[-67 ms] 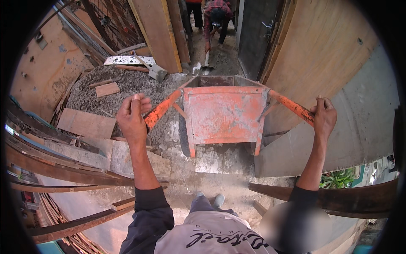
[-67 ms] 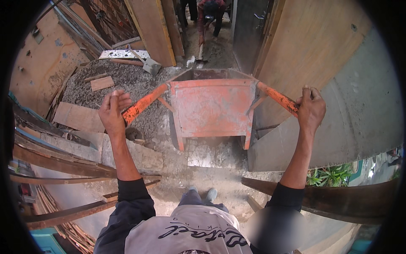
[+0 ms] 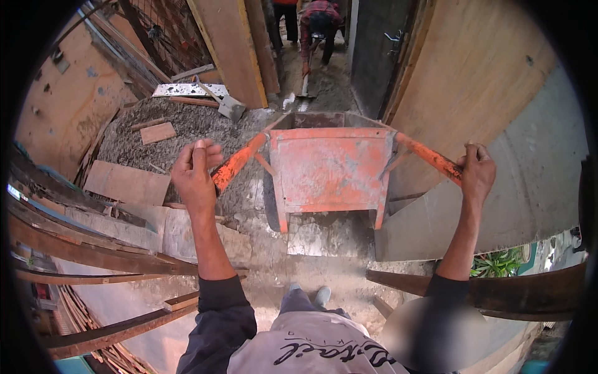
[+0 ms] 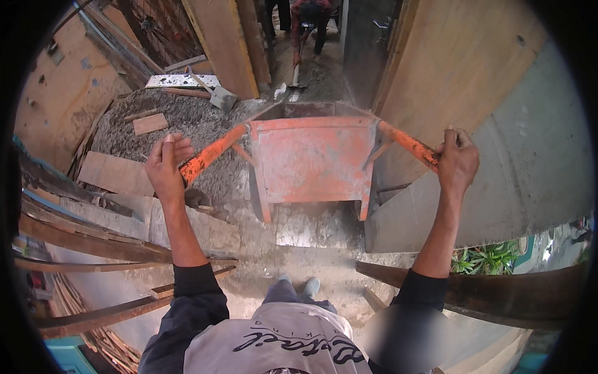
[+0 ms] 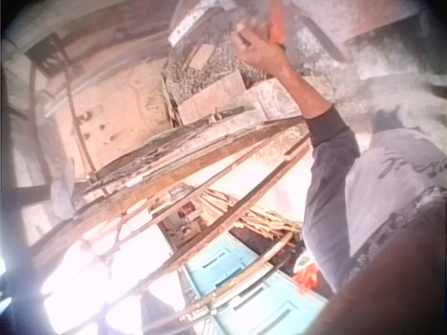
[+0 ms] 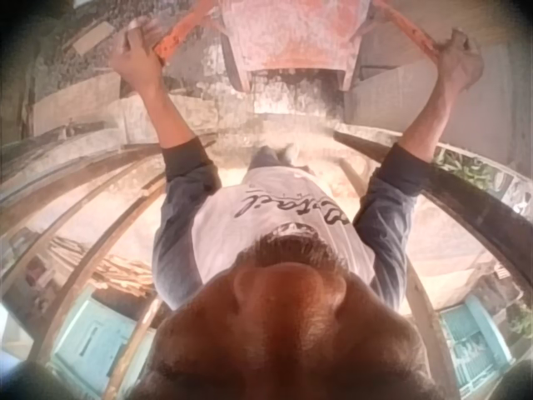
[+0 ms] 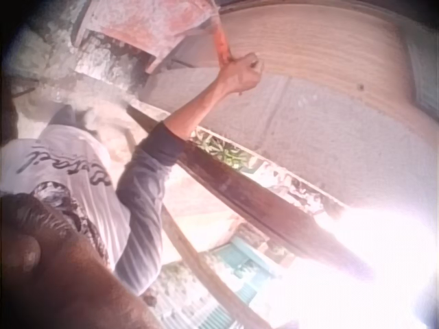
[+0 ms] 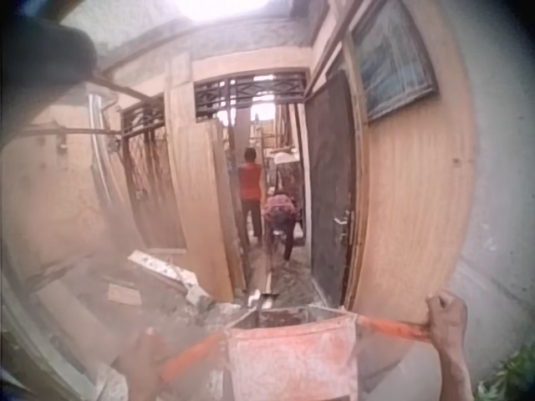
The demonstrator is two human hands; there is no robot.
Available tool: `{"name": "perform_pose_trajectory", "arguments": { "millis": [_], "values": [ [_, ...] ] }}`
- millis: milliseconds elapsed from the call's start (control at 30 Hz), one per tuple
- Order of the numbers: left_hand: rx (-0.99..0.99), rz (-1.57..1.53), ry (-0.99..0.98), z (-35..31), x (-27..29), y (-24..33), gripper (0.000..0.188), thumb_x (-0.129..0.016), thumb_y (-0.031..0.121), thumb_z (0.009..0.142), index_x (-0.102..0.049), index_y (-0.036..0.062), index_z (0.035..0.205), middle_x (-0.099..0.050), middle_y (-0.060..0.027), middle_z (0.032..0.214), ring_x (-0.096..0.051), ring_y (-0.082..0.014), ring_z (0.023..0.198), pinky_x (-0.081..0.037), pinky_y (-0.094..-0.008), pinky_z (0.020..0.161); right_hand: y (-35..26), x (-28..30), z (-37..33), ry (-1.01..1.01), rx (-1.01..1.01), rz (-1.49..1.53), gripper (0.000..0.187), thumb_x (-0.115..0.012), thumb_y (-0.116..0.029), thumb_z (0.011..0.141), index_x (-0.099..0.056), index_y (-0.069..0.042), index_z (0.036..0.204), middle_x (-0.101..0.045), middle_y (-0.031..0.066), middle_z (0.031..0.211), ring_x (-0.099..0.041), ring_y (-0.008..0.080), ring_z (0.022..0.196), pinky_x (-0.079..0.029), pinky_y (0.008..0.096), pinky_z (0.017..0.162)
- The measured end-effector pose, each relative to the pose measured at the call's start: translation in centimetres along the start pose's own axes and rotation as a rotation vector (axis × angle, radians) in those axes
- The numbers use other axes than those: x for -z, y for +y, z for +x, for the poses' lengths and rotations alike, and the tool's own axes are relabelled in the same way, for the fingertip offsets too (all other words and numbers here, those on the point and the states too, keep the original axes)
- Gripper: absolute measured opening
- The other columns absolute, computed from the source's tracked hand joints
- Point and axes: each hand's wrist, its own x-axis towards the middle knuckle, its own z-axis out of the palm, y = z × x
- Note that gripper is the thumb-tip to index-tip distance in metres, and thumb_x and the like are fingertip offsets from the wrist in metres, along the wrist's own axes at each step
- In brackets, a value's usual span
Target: The person walks through a narrow alley and pushes a wheelbarrow filled with wet concrete into a construction area. They repeatedly tilt the wheelbarrow to pour the concrete onto the ground while another worker shovels nearby.
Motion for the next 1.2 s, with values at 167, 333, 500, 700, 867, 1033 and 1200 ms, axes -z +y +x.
{"name": "perform_pose_trajectory", "arguments": {
  "millis": [167,333,500,700,867,1033,1200],
  "values": [
    [0.018,-0.009,-0.005,-0.2,0.2,-0.2,0.031,-0.055,0.021,0.105,-0.069,-0.0064,0.106,-0.073,-0.0121,0.088,-0.069,-0.0153,0.074,-0.057,-0.0291,0.072,-0.1,-0.5,0.1,-0.014,0.036,-0.002,0.034,-0.059,-0.032,0.097,-0.067,-0.001,0.086,-0.063,0.0075,0.062,-0.059,0.0147,0.059,-0.046,0.0345,0.065],
    [0.003,0.002,-0.003,0.1,0.3,-0.5,0.031,-0.055,0.021,0.105,-0.069,-0.0061,0.106,-0.073,-0.0126,0.089,-0.069,-0.0154,0.074,-0.057,-0.0293,0.072,-0.5,-0.9,0.2,-0.026,0.038,-0.022,0.034,-0.058,-0.031,0.098,-0.067,-0.002,0.084,-0.064,0.0078,0.063,-0.059,0.0160,0.059,-0.046,0.0351,0.065],
    [-0.001,-0.015,-0.005,0.6,-0.1,-1.1,0.031,-0.055,0.022,0.105,-0.069,-0.0057,0.107,-0.073,-0.0130,0.089,-0.069,-0.0157,0.074,-0.057,-0.0293,0.072,-0.4,-0.9,0.6,-0.024,0.044,-0.052,0.034,-0.057,-0.032,0.098,-0.068,-0.002,0.085,-0.064,0.0083,0.063,-0.061,0.0181,0.059,-0.047,0.0362,0.066],
    [-0.006,-0.014,0.001,0.7,-0.1,-1.3,0.030,-0.056,0.022,0.104,-0.069,-0.0054,0.107,-0.073,-0.0129,0.089,-0.069,-0.0159,0.074,-0.057,-0.0295,0.071,-0.7,-1.0,0.4,-0.008,0.030,-0.045,0.035,-0.058,-0.033,0.098,-0.069,-0.002,0.086,-0.065,0.0083,0.063,-0.062,0.0180,0.060,-0.047,0.0361,0.066],
    [-0.005,-0.007,-0.009,0.6,-0.1,-1.1,0.033,-0.056,0.024,0.104,-0.069,-0.0053,0.110,-0.073,-0.0144,0.091,-0.071,-0.0184,0.076,-0.059,-0.0307,0.072,-0.9,-0.6,0.3,-0.025,0.017,-0.030,0.036,-0.058,-0.033,0.098,-0.067,-0.001,0.083,-0.064,0.0080,0.062,-0.060,0.0179,0.059,-0.047,0.0361,0.066],
    [-0.014,0.004,-0.009,0.7,0.0,-1.1,0.033,-0.056,0.024,0.104,-0.069,-0.0054,0.110,-0.073,-0.0146,0.091,-0.071,-0.0184,0.075,-0.059,-0.0309,0.072,-0.9,-0.8,0.1,-0.022,0.017,-0.031,0.037,-0.058,-0.033,0.098,-0.065,-0.001,0.081,-0.062,0.0076,0.061,-0.059,0.0174,0.059,-0.046,0.0365,0.066],
    [-0.006,-0.009,-0.003,0.6,0.0,-1.0,0.031,-0.056,0.021,0.104,-0.069,-0.0059,0.107,-0.073,-0.0130,0.090,-0.069,-0.0161,0.075,-0.058,-0.0300,0.071,-0.6,-0.9,0.3,-0.015,0.025,-0.041,0.037,-0.057,-0.033,0.098,-0.065,-0.001,0.081,-0.062,0.0077,0.061,-0.059,0.0175,0.059,-0.046,0.0369,0.066]
  ]
}}
